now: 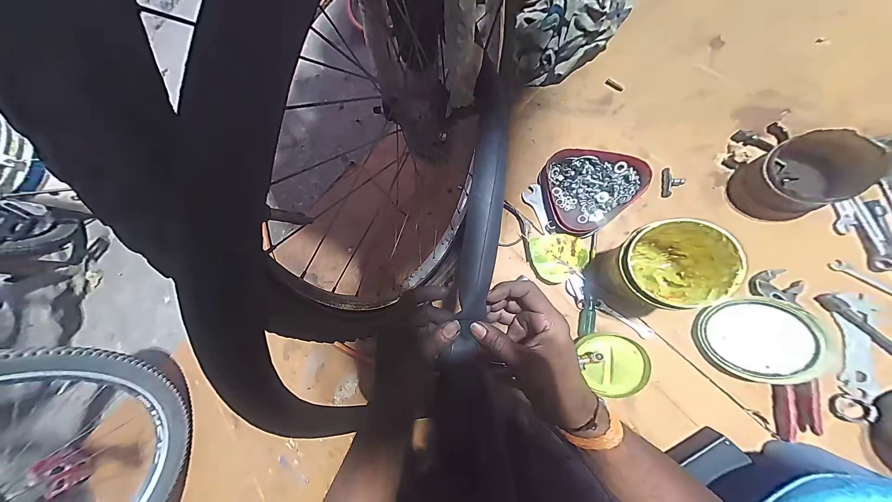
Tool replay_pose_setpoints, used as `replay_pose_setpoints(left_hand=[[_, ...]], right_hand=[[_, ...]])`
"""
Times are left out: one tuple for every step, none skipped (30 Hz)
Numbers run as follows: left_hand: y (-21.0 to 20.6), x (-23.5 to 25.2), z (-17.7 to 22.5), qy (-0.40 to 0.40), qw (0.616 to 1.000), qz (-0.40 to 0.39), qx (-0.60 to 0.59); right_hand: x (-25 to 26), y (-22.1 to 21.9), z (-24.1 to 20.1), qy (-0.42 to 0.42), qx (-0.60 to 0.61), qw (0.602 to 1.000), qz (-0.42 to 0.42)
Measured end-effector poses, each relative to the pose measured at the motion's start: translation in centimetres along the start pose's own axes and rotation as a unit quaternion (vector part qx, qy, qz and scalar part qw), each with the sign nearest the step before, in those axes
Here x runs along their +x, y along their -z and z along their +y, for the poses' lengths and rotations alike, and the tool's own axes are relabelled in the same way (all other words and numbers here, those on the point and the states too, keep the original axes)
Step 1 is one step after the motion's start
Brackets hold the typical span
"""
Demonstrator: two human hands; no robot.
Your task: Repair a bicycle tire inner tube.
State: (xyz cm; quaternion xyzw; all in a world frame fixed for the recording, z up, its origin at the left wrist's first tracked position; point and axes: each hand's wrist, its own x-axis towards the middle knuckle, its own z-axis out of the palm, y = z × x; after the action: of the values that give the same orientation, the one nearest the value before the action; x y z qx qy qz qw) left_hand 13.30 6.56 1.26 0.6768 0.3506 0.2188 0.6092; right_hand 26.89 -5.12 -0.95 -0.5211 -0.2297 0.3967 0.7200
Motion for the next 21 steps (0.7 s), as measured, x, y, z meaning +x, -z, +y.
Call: replay_pose_setpoints(left_hand=[[0.0, 0.0, 0.1, 0.006, 1.000, 0.000, -0.005], [0.0, 0.0, 0.1, 0.013, 1.000, -0.001, -0.013], [0.0, 0.0, 0.2, 0.022, 1.000, -0.006, -0.019], [0.0, 0.0, 0.2, 0.032, 0.999, -0.007, -0.021], [0.0, 0.1, 0.2, 0.041, 0.999, -0.009, -0.027], [-0.1, 0.1, 0.1, 0.048, 0.998, -0.013, -0.037], [-0.1, 0.2, 0.0, 0.053, 0.998, -0.016, -0.042], [-0.1, 0.2, -0.1, 0.054, 0.997, -0.020, -0.043], [-0.1, 0.2, -0.2, 0.055, 0.997, -0.024, -0.045], [-0.2, 0.2, -0.2, 0.060, 0.997, -0.022, -0.054], [-0.3, 0.2, -0.1, 0.069, 0.995, -0.016, -0.076], [-0.5, 0.2, 0.0, 0.081, 0.990, -0.009, -0.113], [-0.6, 0.1, 0.1, 0.092, 0.985, -0.004, -0.145], [-0.7, 0.1, 0.1, 0.097, 0.982, 0.000, -0.162], [-0.7, 0.1, 0.0, 0.098, 0.981, 0.002, -0.167], [-0.8, 0.1, -0.2, 0.096, 0.982, 0.004, -0.163], [-0.8, 0.1, -0.3, 0.089, 0.984, 0.005, -0.154], [-0.7, 0.1, -0.4, 0.080, 0.988, 0.008, -0.135], [-0.6, 0.1, -0.5, 0.069, 0.992, 0.008, -0.105], [-0.6, 0.1, -0.6, 0.056, 0.996, 0.010, -0.067], [-0.6, 0.0, -0.8, 0.045, 0.998, 0.015, -0.032]], right_hand=[[0.1, 0.1, -0.1, -0.002, 0.000, 1.000, -0.006], [0.2, 0.2, -0.2, -0.004, -0.002, 1.000, -0.012], [0.2, 0.4, -0.3, -0.007, -0.004, 1.000, -0.018], [0.3, 0.5, -0.3, -0.012, -0.007, 1.000, -0.021], [0.3, 0.6, -0.3, -0.015, -0.008, 1.000, -0.021], [0.4, 0.7, -0.3, -0.019, -0.012, 1.000, -0.021], [0.4, 0.8, -0.2, -0.021, -0.017, 0.999, -0.023], [0.4, 0.9, -0.2, -0.023, -0.020, 0.999, -0.025], [0.5, 0.9, -0.1, -0.023, -0.024, 0.999, -0.028], [0.5, 1.0, 0.1, -0.020, -0.028, 0.999, -0.030], [0.7, 1.0, 0.2, -0.016, -0.036, 0.999, -0.031], [0.7, 1.0, 0.3, -0.012, -0.048, 0.998, -0.030], [0.8, 1.0, 0.4, -0.011, -0.054, 0.998, -0.032], [0.9, 1.0, 0.4, -0.012, -0.056, 0.998, -0.035], [0.9, 0.9, 0.5, -0.014, -0.057, 0.998, -0.037], [1.0, 0.9, 0.5, -0.017, -0.056, 0.998, -0.037], [1.0, 0.9, 0.6, -0.021, -0.052, 0.998, -0.036], [1.0, 0.9, 0.8, -0.025, -0.042, 0.998, -0.035], [1.0, 0.9, 1.0, -0.030, -0.030, 0.999, -0.033], [0.9, 0.9, 1.2, -0.035, -0.018, 0.999, -0.033], [0.8, 0.9, 1.4, -0.041, -0.009, 0.999, -0.031]])
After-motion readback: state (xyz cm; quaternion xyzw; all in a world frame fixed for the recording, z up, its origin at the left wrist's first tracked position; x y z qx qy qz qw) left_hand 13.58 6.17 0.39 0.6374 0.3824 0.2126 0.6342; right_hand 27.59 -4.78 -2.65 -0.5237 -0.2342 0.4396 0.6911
